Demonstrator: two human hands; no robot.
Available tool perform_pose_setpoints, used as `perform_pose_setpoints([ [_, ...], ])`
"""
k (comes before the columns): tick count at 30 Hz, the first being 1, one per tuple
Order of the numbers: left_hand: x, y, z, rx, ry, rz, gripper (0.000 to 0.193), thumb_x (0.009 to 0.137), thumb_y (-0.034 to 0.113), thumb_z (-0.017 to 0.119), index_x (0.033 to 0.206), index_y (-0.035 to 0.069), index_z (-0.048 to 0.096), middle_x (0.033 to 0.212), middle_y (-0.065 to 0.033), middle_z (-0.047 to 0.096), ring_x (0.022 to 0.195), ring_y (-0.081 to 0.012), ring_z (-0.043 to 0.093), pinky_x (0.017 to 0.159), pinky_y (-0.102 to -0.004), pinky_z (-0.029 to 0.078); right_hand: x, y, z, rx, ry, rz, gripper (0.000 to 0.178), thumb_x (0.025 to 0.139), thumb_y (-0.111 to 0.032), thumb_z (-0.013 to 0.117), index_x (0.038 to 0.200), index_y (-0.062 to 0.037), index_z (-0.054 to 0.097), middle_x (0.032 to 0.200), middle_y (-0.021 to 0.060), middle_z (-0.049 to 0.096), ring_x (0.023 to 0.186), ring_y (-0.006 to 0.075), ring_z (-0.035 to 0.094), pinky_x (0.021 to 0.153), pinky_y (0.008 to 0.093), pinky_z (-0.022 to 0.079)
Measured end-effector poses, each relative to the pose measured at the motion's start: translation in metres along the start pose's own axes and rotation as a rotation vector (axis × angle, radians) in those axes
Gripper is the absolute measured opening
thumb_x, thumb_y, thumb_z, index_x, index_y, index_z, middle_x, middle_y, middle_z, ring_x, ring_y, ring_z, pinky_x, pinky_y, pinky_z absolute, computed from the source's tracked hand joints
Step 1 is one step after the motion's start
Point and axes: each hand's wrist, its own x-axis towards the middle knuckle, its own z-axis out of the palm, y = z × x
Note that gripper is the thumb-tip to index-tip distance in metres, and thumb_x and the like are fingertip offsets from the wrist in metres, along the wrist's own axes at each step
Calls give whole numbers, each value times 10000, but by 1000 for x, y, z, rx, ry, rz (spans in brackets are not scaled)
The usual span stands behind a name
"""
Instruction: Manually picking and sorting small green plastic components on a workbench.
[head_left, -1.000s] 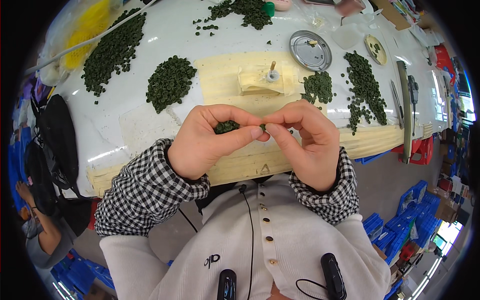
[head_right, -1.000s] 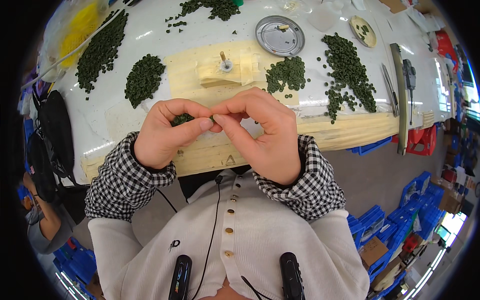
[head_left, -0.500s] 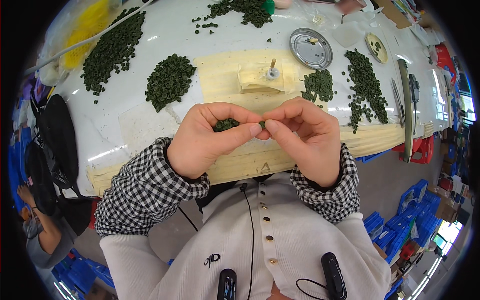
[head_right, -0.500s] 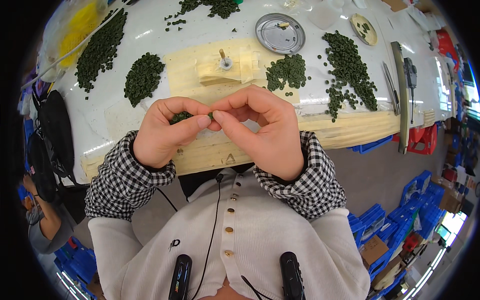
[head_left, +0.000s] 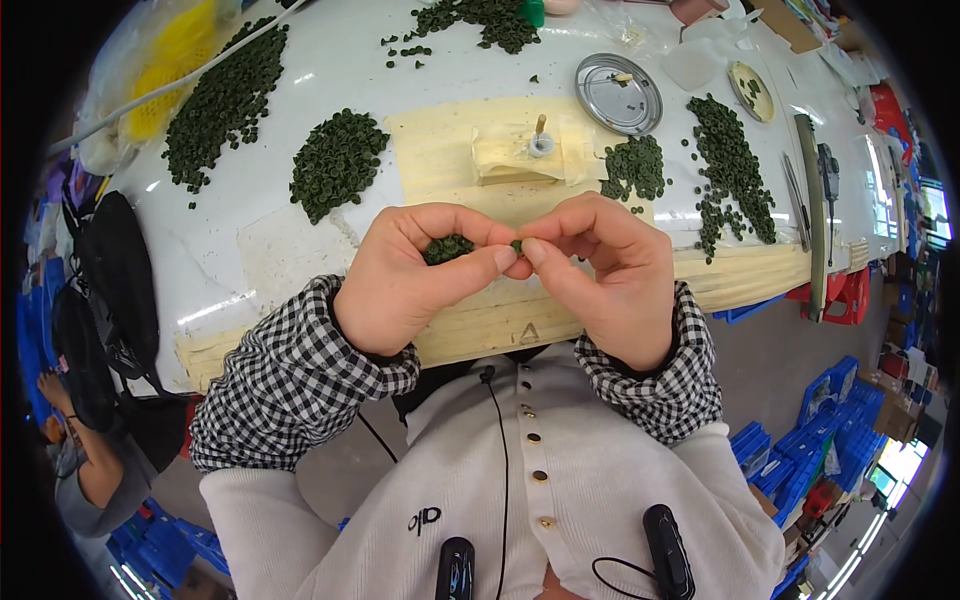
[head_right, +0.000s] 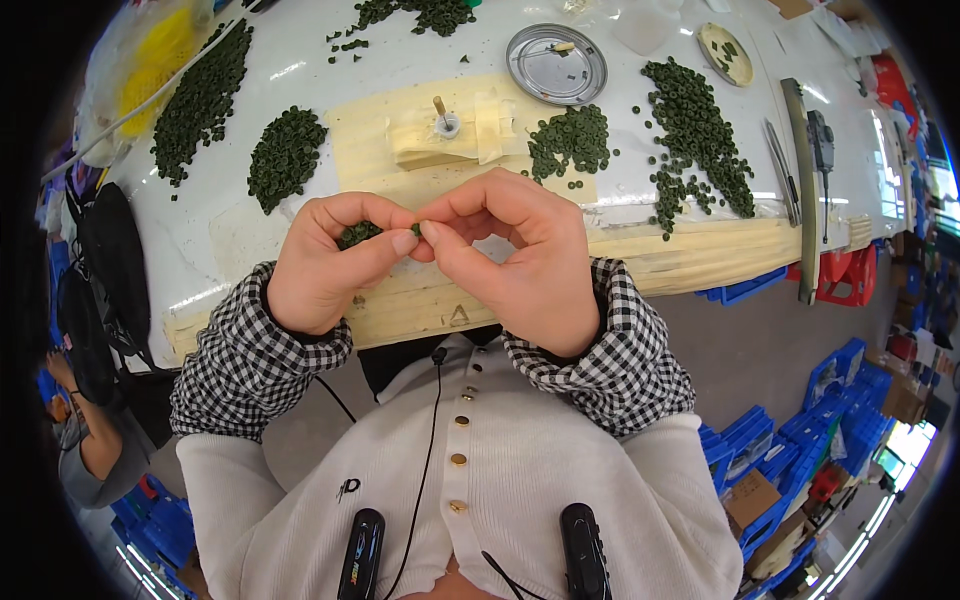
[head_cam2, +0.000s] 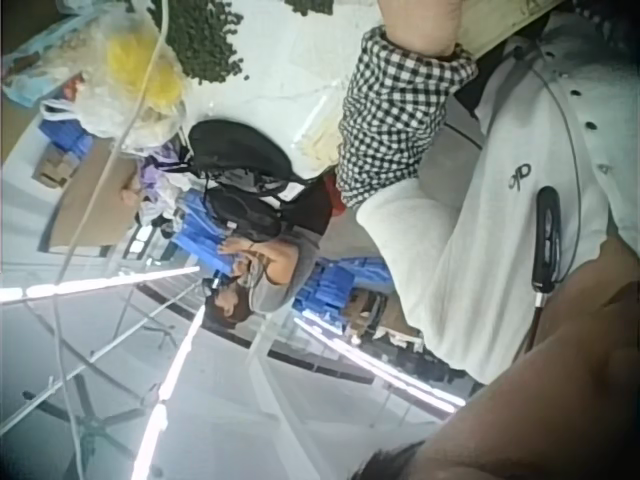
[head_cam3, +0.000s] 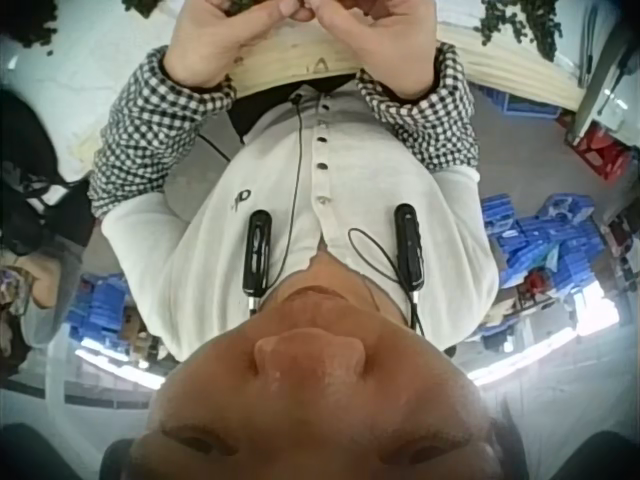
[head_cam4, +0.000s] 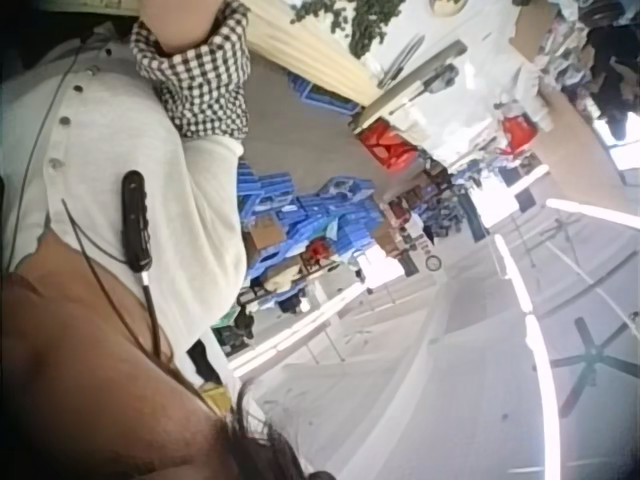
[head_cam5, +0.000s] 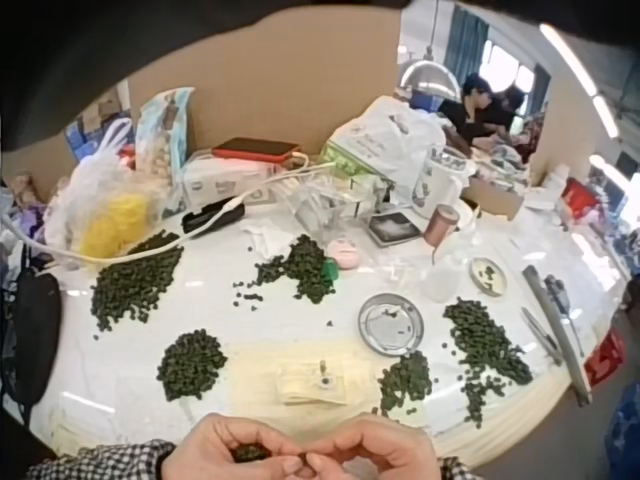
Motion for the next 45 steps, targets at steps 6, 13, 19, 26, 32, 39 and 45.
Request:
perform_pose_setpoints([
  [6,-1,8,-2,-223,-10,-219,133,896,58,595,1005,-9,632,891,-114,690,483,9,354,431,-152,278,0,1,-3,141,-7,80,139,873,-4,611,991,69,608,929,98,654,845,130,659,761,240,525],
  [13,1,5,-4,-284,-44,-201,135,923,90,570,1001,-1,631,882,-113,688,459,3,324,415,-153,251,1,-3,-4,205,-25,142,168,885,-16,603,1027,75,599,950,103,657,862,124,649,778,239,525],
  [19,1,5,-5,-286,-38,-236,150,933,132,566,965,2,634,864,-90,685,464,-2,318,423,-158,254,-1,0,-7,97,-40,113,180,877,-39,623,1021,68,613,938,93,658,845,108,634,766,233,519],
  [26,2,5,-4,-287,-45,-250,178,948,157,551,956,-2,633,844,-88,680,479,-10,321,436,-156,258,-2,2,-7,27,-12,86,163,865,-43,636,991,60,631,909,79,661,823,96,628,748,225,511],
  [32,2,5,-4,-283,-62,-251,191,952,168,546,954,-3,632,836,-89,678,484,-13,325,443,-157,262,-1,2,-7,-15,-7,70,157,861,-45,639,982,55,635,895,76,662,802,94,626,726,224,509],
  [39,1,6,-4,-226,-59,-244,172,946,154,548,934,4,631,824,-94,675,487,-11,351,446,-160,269,-1,5,-7,-181,15,-19,129,834,-38,649,937,39,655,848,84,655,749,102,627,682,228,511],
  [45,2,8,-3,-207,-59,-278,172,945,157,552,917,5,628,791,-88,667,484,-15,357,447,-164,266,-1,2,-9,-351,12,-83,109,814,-22,653,909,29,665,802,82,645,696,120,624,627,227,501],
])
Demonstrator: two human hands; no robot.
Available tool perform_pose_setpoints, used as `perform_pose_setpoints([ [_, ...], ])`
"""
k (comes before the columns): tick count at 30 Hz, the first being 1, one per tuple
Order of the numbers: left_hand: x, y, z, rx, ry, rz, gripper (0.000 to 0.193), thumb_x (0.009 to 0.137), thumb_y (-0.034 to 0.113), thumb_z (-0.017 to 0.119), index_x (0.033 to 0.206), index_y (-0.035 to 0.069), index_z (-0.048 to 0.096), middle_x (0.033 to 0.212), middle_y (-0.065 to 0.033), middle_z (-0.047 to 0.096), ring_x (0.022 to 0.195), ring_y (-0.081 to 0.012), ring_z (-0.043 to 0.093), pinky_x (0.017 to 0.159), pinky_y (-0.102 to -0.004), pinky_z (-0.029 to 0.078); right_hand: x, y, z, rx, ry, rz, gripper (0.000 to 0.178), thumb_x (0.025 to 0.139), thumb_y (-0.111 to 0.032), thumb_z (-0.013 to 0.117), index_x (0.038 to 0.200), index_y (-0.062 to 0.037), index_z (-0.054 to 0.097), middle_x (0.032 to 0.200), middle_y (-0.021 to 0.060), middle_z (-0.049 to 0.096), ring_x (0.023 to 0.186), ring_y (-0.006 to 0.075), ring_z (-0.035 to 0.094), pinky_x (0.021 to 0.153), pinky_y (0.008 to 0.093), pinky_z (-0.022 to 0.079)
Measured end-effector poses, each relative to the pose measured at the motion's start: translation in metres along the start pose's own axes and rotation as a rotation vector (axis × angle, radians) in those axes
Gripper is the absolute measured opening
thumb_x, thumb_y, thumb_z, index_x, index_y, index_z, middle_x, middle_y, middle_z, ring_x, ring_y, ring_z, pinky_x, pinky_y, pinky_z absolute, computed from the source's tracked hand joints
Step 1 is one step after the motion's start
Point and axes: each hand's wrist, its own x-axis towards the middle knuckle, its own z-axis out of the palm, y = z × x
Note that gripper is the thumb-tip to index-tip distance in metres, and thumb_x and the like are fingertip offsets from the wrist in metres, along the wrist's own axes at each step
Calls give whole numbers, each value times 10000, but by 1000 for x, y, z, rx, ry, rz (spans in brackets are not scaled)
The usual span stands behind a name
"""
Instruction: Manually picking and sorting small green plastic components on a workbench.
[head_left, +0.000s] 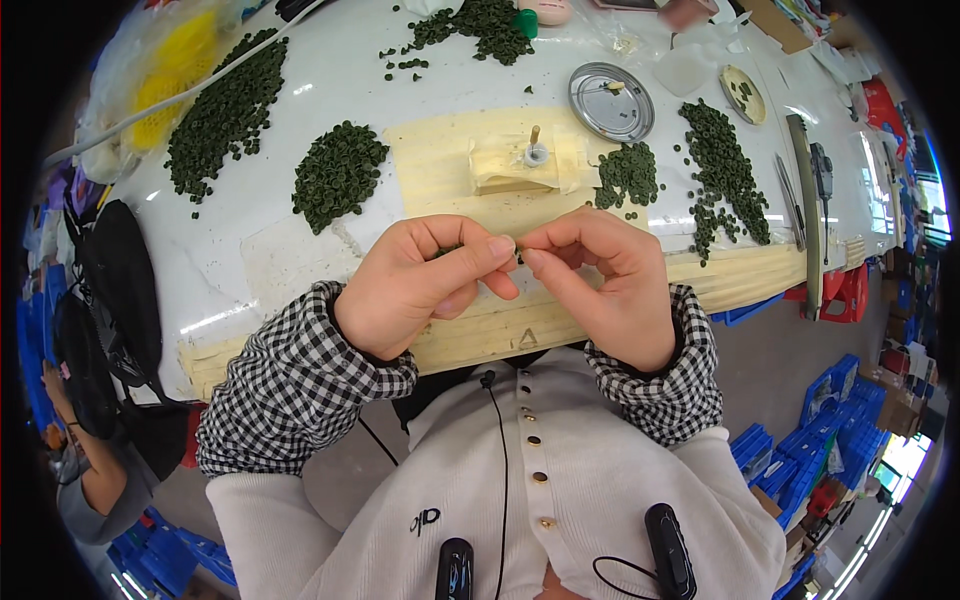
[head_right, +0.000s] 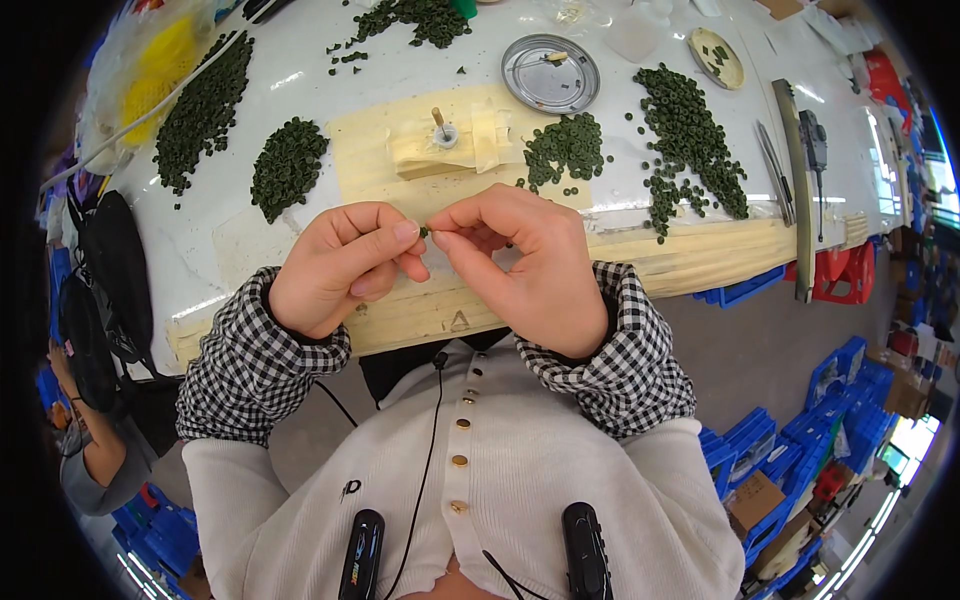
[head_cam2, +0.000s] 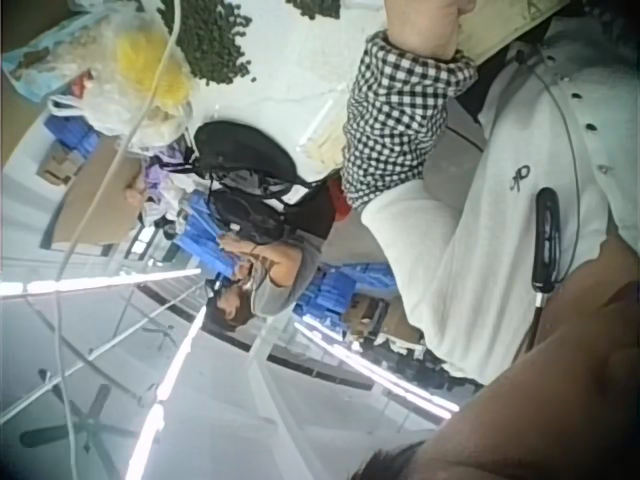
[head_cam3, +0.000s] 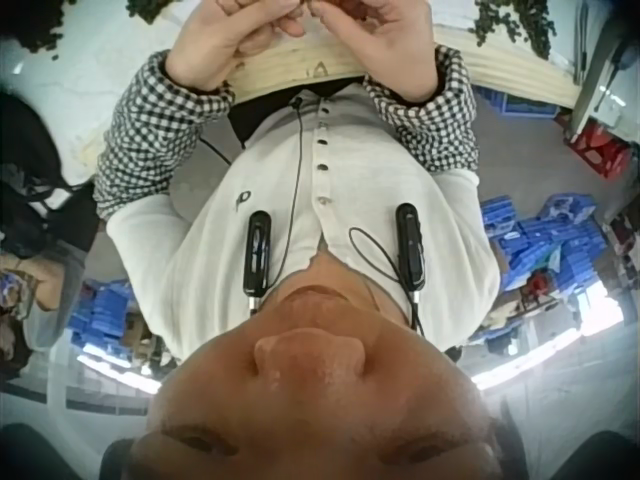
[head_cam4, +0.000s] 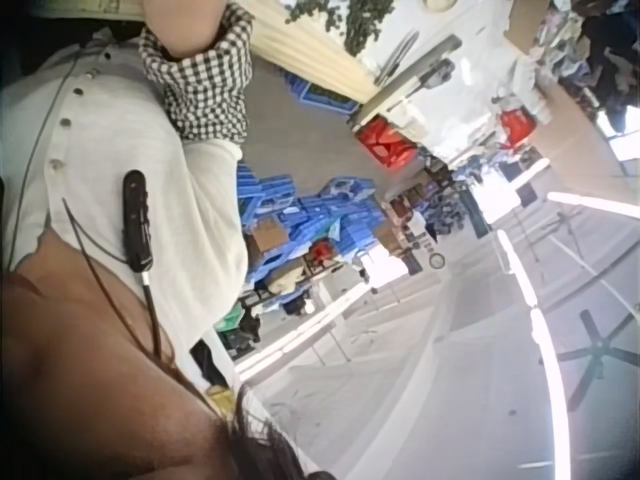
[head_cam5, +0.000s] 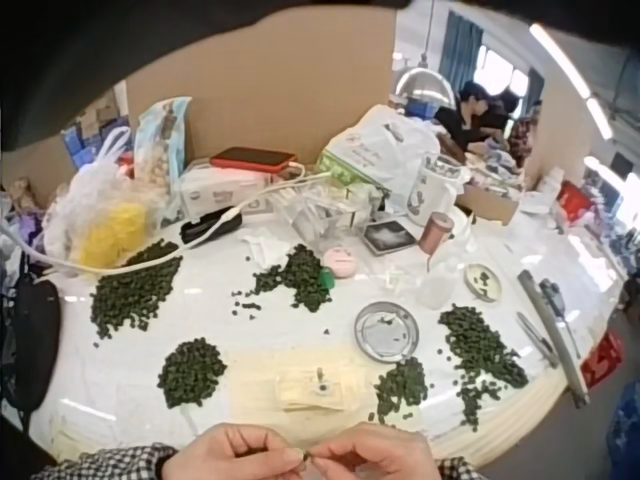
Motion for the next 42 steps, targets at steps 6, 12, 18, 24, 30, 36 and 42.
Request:
perform_pose_setpoints([
  [6,0,1,2,35,9,-18,222,967,174,502,957,-14,620,759,-62,638,485,-27,344,457,-169,272,0,2,-5,-70,30,-6,109,811,-14,652,910,28,667,818,82,654,697,121,623,616,223,492],
  [12,0,1,2,-84,-57,60,256,988,164,431,1104,-22,563,792,-52,617,542,-41,371,495,-177,299,-2,-1,-10,399,-4,222,166,864,-21,626,1010,58,632,916,88,673,785,112,637,703,226,512],
  [18,0,2,4,-53,-4,60,226,1001,196,430,1075,9,534,762,-40,596,550,-43,376,500,-176,305,-1,-6,-17,580,-72,329,140,887,-29,613,1004,48,615,921,94,670,819,121,646,725,237,526],
  [24,-1,2,-2,-73,-44,46,171,978,170,497,995,14,565,751,-19,576,560,-33,377,503,-172,312,-8,-9,-24,168,35,104,75,869,-11,617,930,32,612,871,84,667,769,119,640,674,254,523],
  [30,-1,0,0,-87,25,81,180,957,149,533,1027,-8,585,754,17,542,576,-27,375,515,-169,302,-36,5,-37,-452,-93,-310,167,727,60,661,879,5,619,810,109,631,716,270,594,634,324,503],
  [36,0,2,1,-123,35,97,228,968,155,505,1101,-11,589,761,30,536,576,-22,372,510,-168,295,-31,13,-23,-565,-61,-465,215,693,26,673,900,-7,625,891,72,650,821,258,595,709,336,502],
  [42,-1,4,1,-155,42,116,239,984,189,487,1087,-3,585,752,16,556,552,-25,367,496,-168,305,-22,8,-18,-598,17,-519,193,702,15,676,883,-23,622,934,57,666,830,243,587,723,336,481],
])
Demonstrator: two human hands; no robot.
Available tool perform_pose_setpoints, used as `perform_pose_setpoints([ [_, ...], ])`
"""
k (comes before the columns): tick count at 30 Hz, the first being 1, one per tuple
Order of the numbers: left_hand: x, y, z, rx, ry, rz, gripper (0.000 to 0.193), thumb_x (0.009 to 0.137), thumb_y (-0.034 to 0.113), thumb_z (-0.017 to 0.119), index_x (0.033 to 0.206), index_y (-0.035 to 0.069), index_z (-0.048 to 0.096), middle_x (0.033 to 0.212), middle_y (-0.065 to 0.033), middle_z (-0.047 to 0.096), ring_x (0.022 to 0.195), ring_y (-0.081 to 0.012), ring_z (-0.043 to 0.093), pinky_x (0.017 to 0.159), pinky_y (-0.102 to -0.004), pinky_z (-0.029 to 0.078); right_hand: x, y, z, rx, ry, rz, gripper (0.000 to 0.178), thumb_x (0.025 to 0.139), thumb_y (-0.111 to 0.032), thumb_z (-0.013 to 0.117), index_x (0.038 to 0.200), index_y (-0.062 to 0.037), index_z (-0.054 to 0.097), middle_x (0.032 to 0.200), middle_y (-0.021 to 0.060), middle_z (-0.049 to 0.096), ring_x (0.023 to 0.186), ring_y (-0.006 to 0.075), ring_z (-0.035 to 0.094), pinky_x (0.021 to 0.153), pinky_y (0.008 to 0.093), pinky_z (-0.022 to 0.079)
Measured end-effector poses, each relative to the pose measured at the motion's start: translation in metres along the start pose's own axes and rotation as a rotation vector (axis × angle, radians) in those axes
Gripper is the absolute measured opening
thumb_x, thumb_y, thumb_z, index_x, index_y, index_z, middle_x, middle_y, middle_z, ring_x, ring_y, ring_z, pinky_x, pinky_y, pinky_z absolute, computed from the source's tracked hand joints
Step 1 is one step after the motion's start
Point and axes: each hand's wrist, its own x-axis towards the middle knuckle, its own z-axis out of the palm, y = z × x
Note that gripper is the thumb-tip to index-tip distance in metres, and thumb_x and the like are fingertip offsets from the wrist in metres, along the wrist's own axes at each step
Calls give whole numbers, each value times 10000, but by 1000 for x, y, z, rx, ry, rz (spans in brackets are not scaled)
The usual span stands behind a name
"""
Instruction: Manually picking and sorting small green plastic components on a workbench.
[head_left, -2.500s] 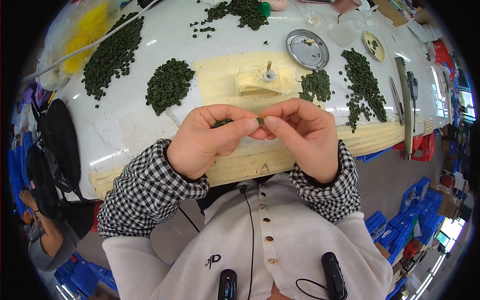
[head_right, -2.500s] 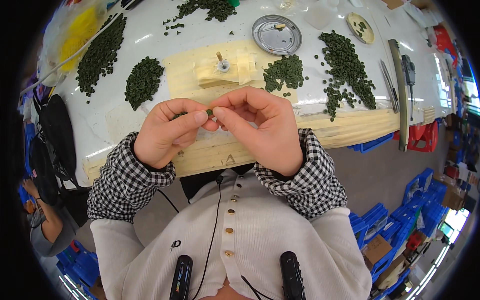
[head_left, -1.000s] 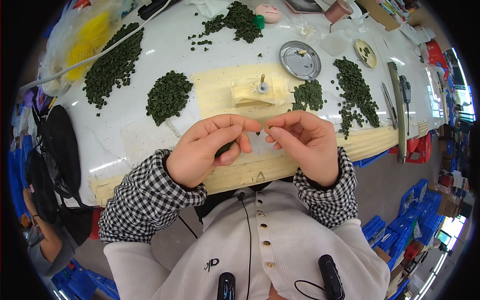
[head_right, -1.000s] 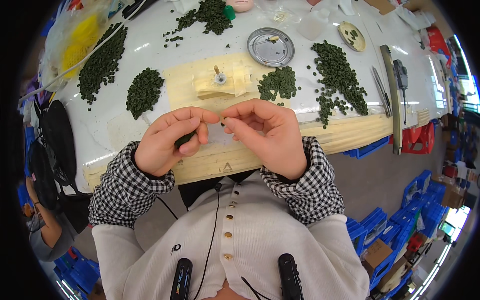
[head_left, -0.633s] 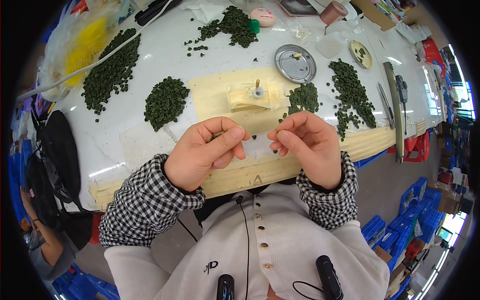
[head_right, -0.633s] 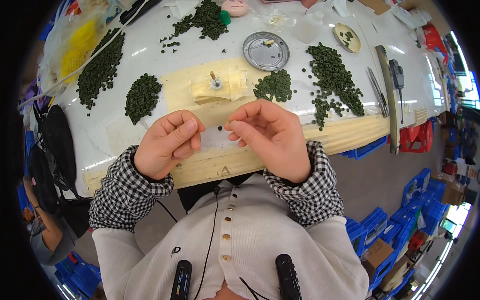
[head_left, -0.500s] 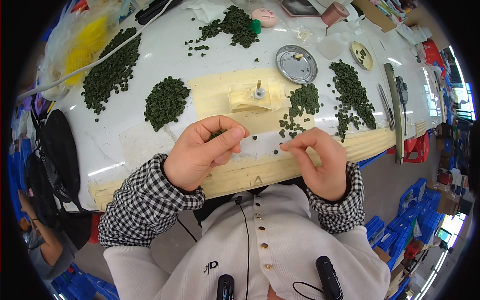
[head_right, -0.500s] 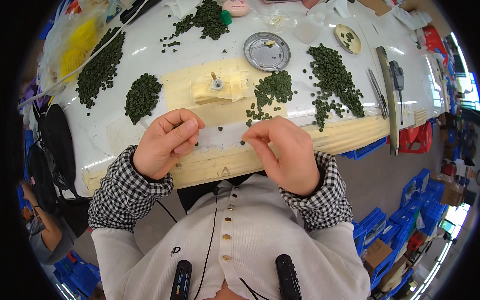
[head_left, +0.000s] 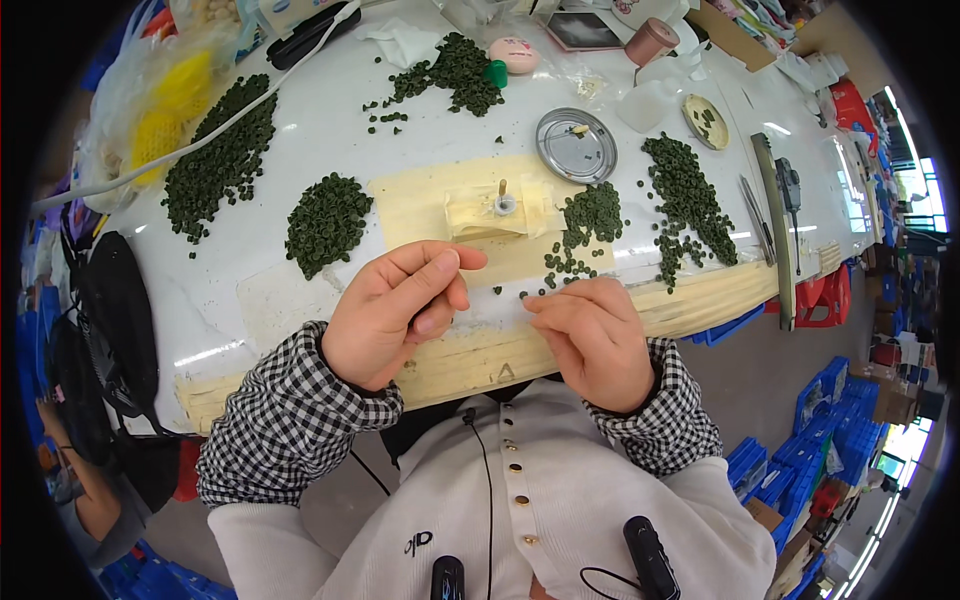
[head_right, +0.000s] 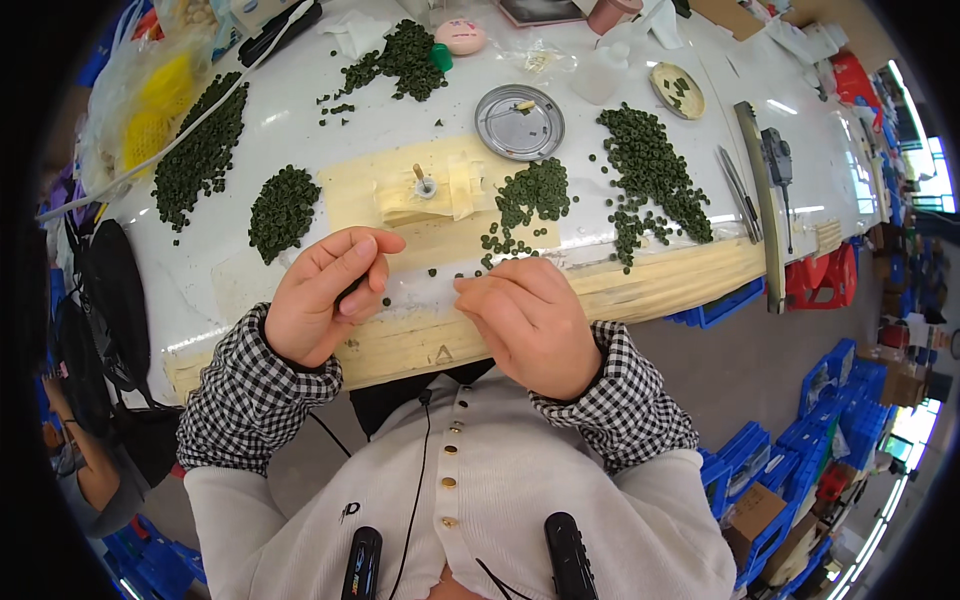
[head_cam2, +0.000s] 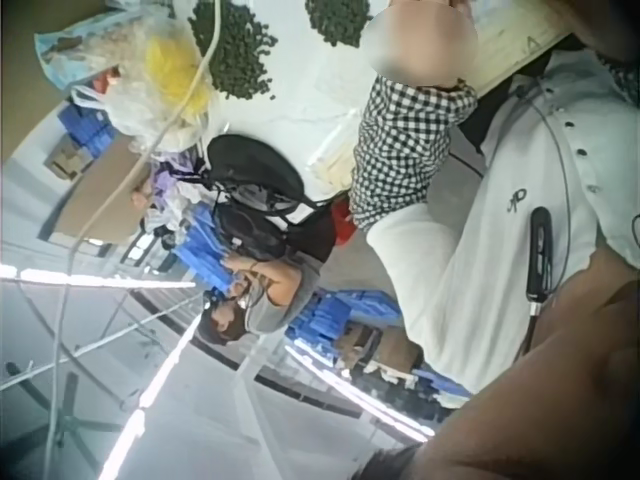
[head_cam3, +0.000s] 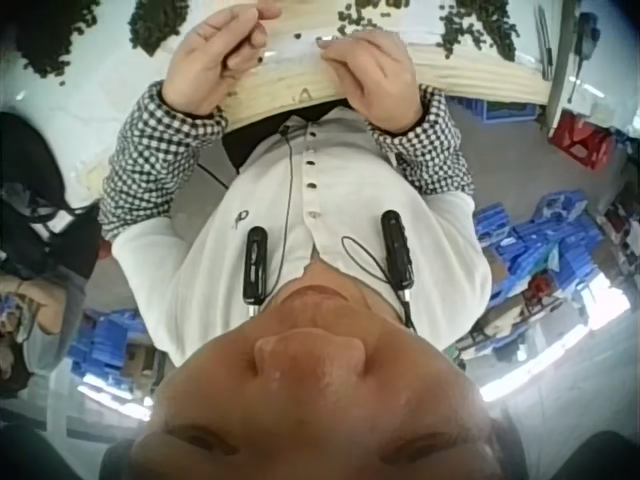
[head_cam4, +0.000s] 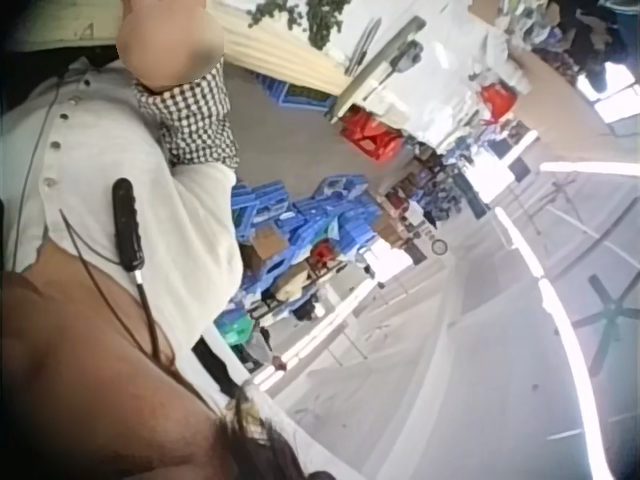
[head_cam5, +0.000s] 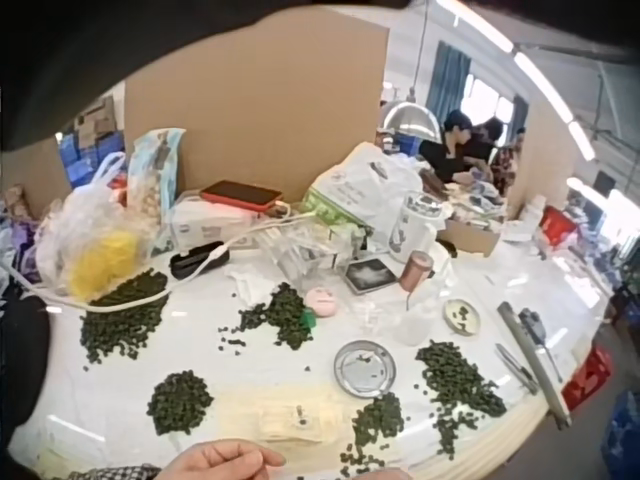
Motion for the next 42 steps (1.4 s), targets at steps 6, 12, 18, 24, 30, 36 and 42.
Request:
perform_pose_setpoints([
  [6,-1,2,1,18,52,-4,223,994,215,471,991,19,578,722,5,563,517,-23,356,475,-165,298,-11,0,-1,-102,-3,41,190,695,-4,683,870,-40,618,960,46,675,851,237,582,741,350,460],
  [12,1,2,-3,-21,52,23,225,989,213,485,992,11,586,727,9,554,528,-25,360,487,-168,306,1,-7,4,-44,-69,-5,170,713,-22,681,864,-43,608,981,49,674,874,249,579,775,363,460],
  [18,-2,-2,-3,24,12,45,257,973,151,499,1134,-29,587,772,31,532,585,-25,370,516,-166,306,6,-2,-1,130,89,92,223,673,65,685,860,-28,609,846,72,641,778,257,598,691,329,488],
  [24,0,-2,-2,17,-52,17,263,943,122,541,1163,-14,591,858,-20,610,584,-30,367,526,-167,311,22,-3,-8,242,108,102,194,693,44,689,862,-23,621,798,90,622,693,250,601,597,320,489],
  [30,-3,-2,-7,-21,-118,18,163,929,97,569,1056,7,615,899,-63,657,565,-31,360,514,-182,306,55,-8,-7,292,70,19,175,710,13,688,869,-36,635,796,80,621,692,240,605,595,318,486],
  [36,-3,-5,-4,-80,-98,50,150,922,75,577,1047,4,615,905,-52,659,567,-33,367,511,-187,308,66,-3,13,385,173,-5,163,717,7,690,865,-40,642,794,72,624,687,231,611,592,314,490],
  [42,-3,-3,-4,-72,-69,54,152,914,54,582,1061,28,609,914,-77,668,560,-18,364,497,-176,295,63,1,14,384,209,-39,206,708,32,688,897,-45,658,795,68,633,691,222,620,597,303,498],
])
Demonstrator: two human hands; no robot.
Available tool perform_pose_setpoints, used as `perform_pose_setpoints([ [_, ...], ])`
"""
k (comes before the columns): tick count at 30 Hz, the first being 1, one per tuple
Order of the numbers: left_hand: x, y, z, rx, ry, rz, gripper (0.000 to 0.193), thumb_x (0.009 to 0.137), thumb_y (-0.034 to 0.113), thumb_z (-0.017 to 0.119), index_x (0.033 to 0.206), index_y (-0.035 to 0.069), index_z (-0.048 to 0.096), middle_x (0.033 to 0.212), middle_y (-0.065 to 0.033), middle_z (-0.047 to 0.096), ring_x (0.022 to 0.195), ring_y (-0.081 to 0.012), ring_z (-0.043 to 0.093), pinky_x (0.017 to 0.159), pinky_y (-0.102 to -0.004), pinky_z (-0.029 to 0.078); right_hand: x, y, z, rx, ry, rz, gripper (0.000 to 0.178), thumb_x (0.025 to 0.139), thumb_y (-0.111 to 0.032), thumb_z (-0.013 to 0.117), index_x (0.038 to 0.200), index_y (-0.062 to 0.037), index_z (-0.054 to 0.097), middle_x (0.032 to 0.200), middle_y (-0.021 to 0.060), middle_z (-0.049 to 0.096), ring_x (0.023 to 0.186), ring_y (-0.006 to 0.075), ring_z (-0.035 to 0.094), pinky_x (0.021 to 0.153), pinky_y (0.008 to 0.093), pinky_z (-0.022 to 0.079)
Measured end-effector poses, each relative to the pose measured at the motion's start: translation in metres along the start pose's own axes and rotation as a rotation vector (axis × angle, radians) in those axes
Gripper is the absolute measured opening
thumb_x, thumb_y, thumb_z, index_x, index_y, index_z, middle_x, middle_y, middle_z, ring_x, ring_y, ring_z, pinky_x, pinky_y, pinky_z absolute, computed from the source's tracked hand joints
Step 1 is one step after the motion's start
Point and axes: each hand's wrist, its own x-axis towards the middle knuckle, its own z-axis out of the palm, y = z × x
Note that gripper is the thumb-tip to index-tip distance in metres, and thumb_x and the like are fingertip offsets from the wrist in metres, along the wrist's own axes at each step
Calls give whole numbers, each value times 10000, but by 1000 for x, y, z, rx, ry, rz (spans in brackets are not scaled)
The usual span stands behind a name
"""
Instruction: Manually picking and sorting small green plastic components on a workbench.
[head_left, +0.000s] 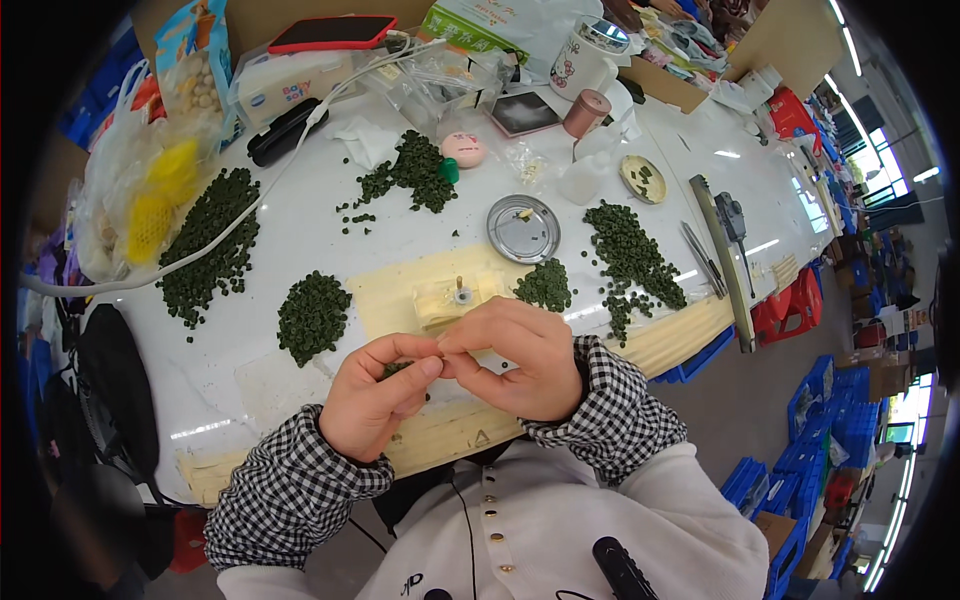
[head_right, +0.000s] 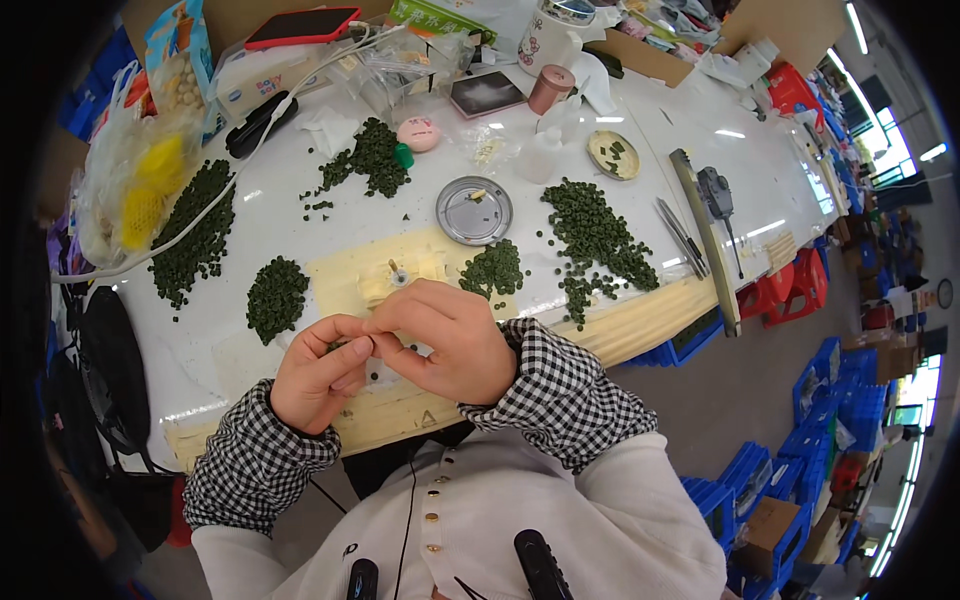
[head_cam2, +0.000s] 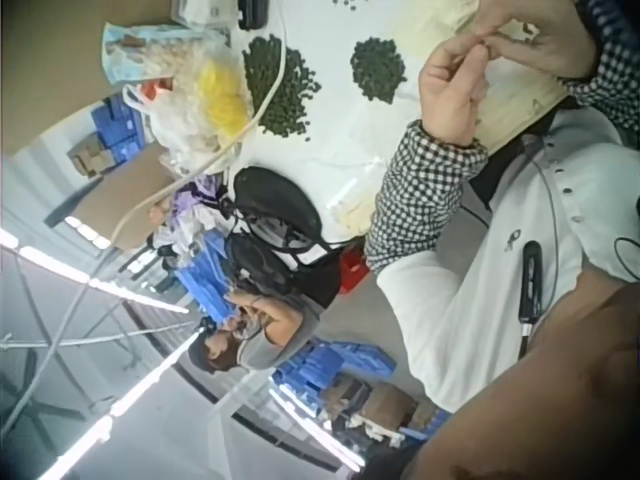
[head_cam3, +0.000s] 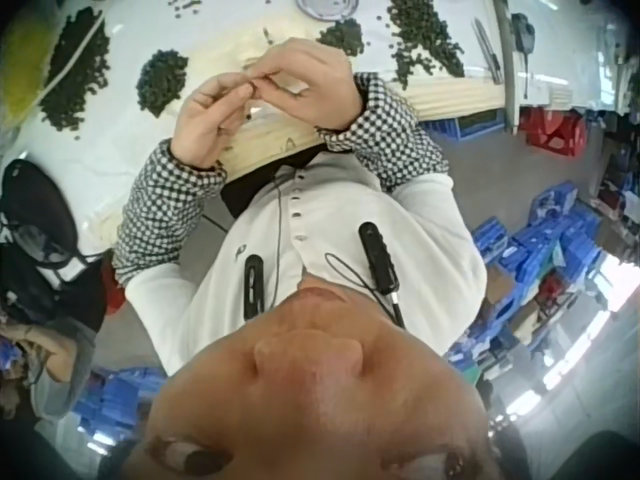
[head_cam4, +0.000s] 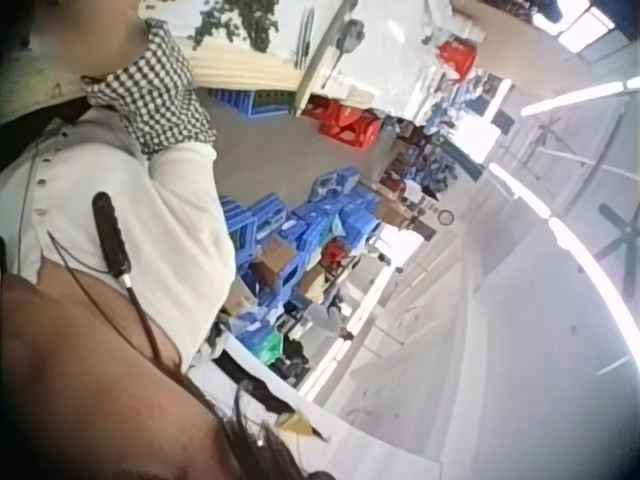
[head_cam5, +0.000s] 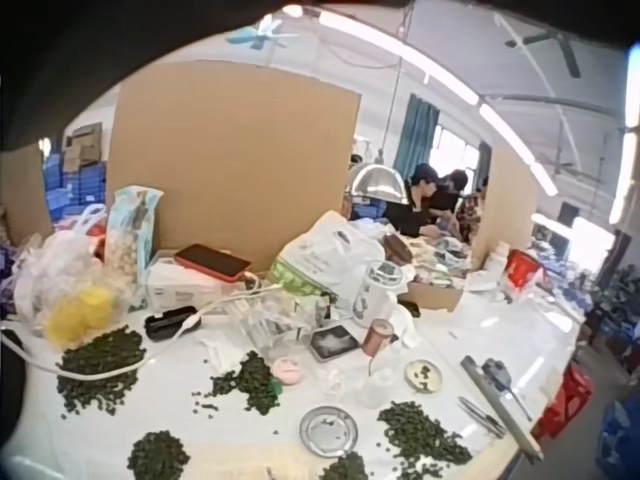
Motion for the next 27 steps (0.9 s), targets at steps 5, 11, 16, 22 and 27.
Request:
perform_pose_setpoints([
  [5,1,0,-3,-36,2,24,119,906,63,600,1024,48,596,898,-97,667,544,-13,364,486,-173,295,2,-5,-6,-27,-32,9,288,712,45,681,986,-42,677,805,70,638,709,213,632,612,295,508],
  [11,-3,3,-4,-58,-25,76,117,897,56,610,1013,46,595,879,-93,656,540,-19,366,484,-175,293,7,-16,-11,55,-99,107,261,741,52,660,991,-22,677,842,90,659,745,226,651,641,289,519],
  [16,-3,4,0,-71,-20,121,131,897,51,607,1027,37,596,900,-94,646,541,-24,368,481,-178,290,3,-20,-10,210,-103,308,190,802,31,645,990,5,668,870,104,689,757,175,669,684,262,532],
  [22,-2,2,-6,-73,-48,120,152,910,49,585,1057,26,618,930,-89,660,544,-25,370,483,-179,294,-6,-21,-7,431,-60,574,128,853,-12,637,968,44,650,896,82,693,781,92,649,712,220,519],
  [27,-3,5,-4,-66,-75,95,168,906,41,590,1070,28,623,942,-83,674,547,-16,374,488,-178,297,-7,-20,-8,634,-77,717,158,880,-26,612,1014,58,606,949,97,680,854,107,643,768,226,514],
])
